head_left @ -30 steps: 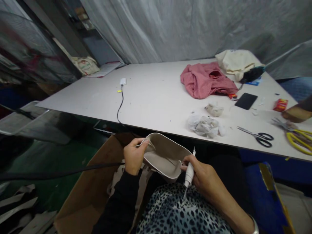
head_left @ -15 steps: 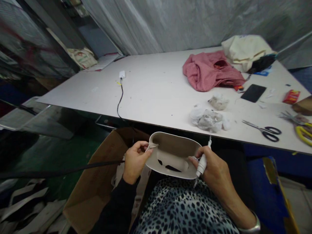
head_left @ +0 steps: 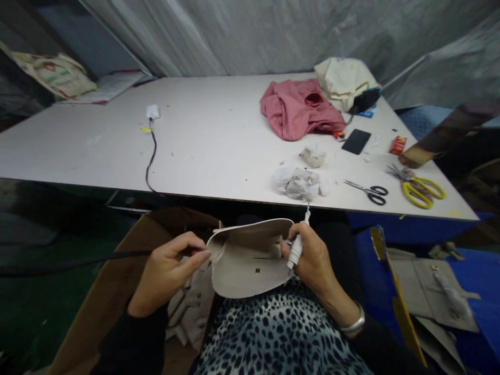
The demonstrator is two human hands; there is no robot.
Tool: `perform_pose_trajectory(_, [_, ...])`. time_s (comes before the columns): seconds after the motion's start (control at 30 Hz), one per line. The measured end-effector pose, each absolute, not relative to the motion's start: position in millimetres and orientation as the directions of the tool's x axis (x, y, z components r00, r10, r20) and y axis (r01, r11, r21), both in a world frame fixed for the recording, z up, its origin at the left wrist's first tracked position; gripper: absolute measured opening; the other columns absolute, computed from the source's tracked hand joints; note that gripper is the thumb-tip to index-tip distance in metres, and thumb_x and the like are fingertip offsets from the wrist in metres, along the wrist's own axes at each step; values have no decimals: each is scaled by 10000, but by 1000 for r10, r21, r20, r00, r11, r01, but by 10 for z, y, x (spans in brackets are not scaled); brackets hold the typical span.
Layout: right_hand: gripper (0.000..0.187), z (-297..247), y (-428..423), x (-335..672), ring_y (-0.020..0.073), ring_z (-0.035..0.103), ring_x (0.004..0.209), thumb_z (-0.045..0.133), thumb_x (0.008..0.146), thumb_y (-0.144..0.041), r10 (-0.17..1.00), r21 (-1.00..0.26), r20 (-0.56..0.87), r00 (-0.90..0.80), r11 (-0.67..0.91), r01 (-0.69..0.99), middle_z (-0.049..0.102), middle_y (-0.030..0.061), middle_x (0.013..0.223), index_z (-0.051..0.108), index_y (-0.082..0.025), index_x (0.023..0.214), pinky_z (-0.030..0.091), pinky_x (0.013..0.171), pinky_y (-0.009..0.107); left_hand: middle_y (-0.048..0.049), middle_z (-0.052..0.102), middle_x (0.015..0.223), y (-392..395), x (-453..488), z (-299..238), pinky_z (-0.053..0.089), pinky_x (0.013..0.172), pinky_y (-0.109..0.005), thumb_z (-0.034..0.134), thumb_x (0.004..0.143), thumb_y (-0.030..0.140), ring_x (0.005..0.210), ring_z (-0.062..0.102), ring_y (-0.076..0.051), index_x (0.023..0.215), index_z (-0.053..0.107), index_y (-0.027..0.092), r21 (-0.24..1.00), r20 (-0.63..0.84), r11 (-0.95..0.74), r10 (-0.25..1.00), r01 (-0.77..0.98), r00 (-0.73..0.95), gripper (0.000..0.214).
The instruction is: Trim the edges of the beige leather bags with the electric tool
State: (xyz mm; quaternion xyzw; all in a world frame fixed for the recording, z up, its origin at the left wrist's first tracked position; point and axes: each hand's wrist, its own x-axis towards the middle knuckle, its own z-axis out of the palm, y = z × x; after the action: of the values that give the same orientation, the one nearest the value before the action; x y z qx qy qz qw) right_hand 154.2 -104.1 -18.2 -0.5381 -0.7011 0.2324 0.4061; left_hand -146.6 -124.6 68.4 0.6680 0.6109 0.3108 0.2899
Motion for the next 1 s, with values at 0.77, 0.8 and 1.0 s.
perform_pose_trajectory(0.77, [292,145,-935,1643,190,732,980,764,878,-176,971,-971,239,-20,239,0,700,20,1142,544,-272,1044,626,845,340,-89,746,1273,116,-351,739,495,1040,-372,846,760,338,1193,677,-305,1312,710,189,895,-193,-273,474,352,859,587])
perform_pose_trajectory(0.8, [302,127,-921,1652,190,736,961,775,867,-177,976,-976,217,28,218,-9,707,18,1117,539,-268,1033,628,834,337,-80,762,1232,99,-309,681,498,1023,-366,850,753,351,1162,688,-301,1260,739,181,889,-214,-257,498,379,840,546])
perform_pose_trajectory(1.0, [341,48,-836,1675,180,732,899,823,832,-228,977,-986,168,133,169,2,713,19,1061,555,-254,1041,620,805,320,-77,803,982,-70,-92,444,528,871,-325,824,742,314,929,724,-248,1054,792,127,925,-215,-50,748,376,628,365])
